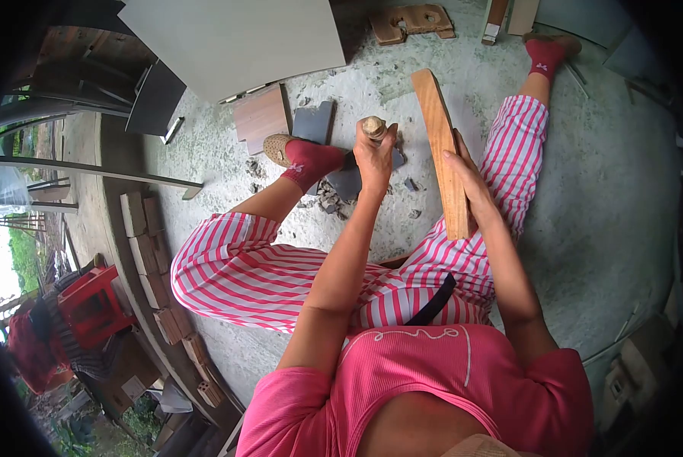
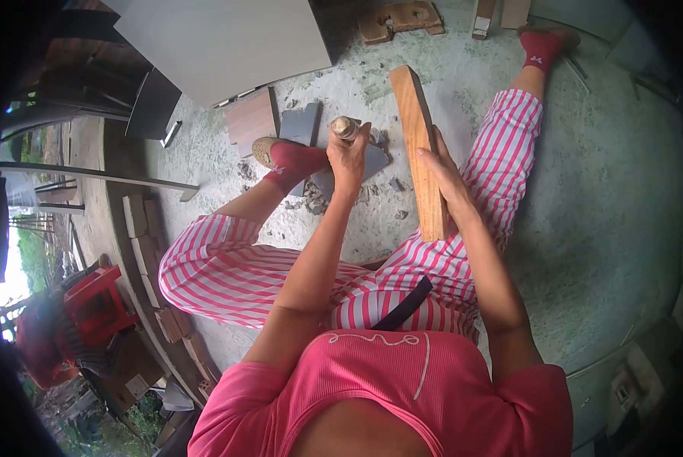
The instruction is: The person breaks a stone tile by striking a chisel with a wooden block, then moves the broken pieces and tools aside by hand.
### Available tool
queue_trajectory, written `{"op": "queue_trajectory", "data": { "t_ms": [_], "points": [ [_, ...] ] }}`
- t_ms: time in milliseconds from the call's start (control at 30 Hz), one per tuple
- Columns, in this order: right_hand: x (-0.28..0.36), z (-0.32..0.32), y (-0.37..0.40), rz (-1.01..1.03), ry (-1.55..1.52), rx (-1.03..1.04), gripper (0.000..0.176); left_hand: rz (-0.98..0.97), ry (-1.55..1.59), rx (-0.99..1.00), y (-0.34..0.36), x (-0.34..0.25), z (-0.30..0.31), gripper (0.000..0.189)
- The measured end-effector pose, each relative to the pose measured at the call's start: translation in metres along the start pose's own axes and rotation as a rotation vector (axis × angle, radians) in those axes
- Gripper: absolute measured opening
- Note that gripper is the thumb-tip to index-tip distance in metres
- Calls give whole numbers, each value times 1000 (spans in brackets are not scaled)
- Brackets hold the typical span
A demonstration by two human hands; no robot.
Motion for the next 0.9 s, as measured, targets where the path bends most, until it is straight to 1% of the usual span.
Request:
{"op": "queue_trajectory", "data": {
  "t_ms": [33,100,133,167,233,267,300,367,400,467,500,567,600,633,700,767,800,833,900],
  "points": [
    [-6,3,4,-34,0,-17,85,1,0,-2,4,7,2,26],
    [-10,2,9,-60,-18,-16,85,-139,137,-9,18,19,12,26],
    [-13,1,9,-86,-35,-22,85,-96,139,-1,27,31,16,29],
    [-17,1,8,-85,-38,-22,85,-98,136,0,35,31,19,29],
    [-28,1,3,-69,-57,-10,84,-34,-5,51,51,35,17,33],
    [-31,0,0,-74,-56,-7,84,-167,-100,109,57,30,9,33],
    [-34,-2,-4,-78,-82,0,84,-164,-102,106,63,31,5,33],
    [-37,-3,-4,-84,-108,4,83,-468,-412,385,88,25,-24,41],
    [-34,-1,-5,-63,-84,22,83,-470,-407,386,89,27,-27,41],
    [-31,7,-7,-38,-60,34,83,-571,-492,458,94,26,-37,44],
    [-34,13,-4,-46,-73,4,82,-568,-492,465,95,26,-38,44],
    [-48,28,-1,-55,-88,-35,81,-445,-412,360,83,22,-35,34],
    [-72,41,-2,-125,-60,-94,75,-391,-397,312,77,19,-32,33],
    [-94,51,-2,-195,-33,-151,69,-391,-400,315,72,16,-32,33],
    [-89,46,-3,-201,-83,-167,68,-195,-140,98,52,15,-12,30],
    [-82,40,0,-243,-176,-222,69,52,192,31,35,24,4,29],
    [-89,41,-1,-243,-176,-224,69,22,271,-17,28,24,11,29],
    [-98,43,-6,-243,-130,-206,72,8,270,-51,24,24,17,29],
    [-99,40,-9,-240,-82,-186,75,15,328,-38,20,26,19,28]
  ]
}}
Point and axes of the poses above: each hand's wrist, its own y-axis away from the middle knuckle, its own z-axis out of the back of the hand, x = y × z, the point moved 6 cm from there along -y, towards the middle knuckle, and after that the axes turned 11 degrees about z, right-handed, at the moved point
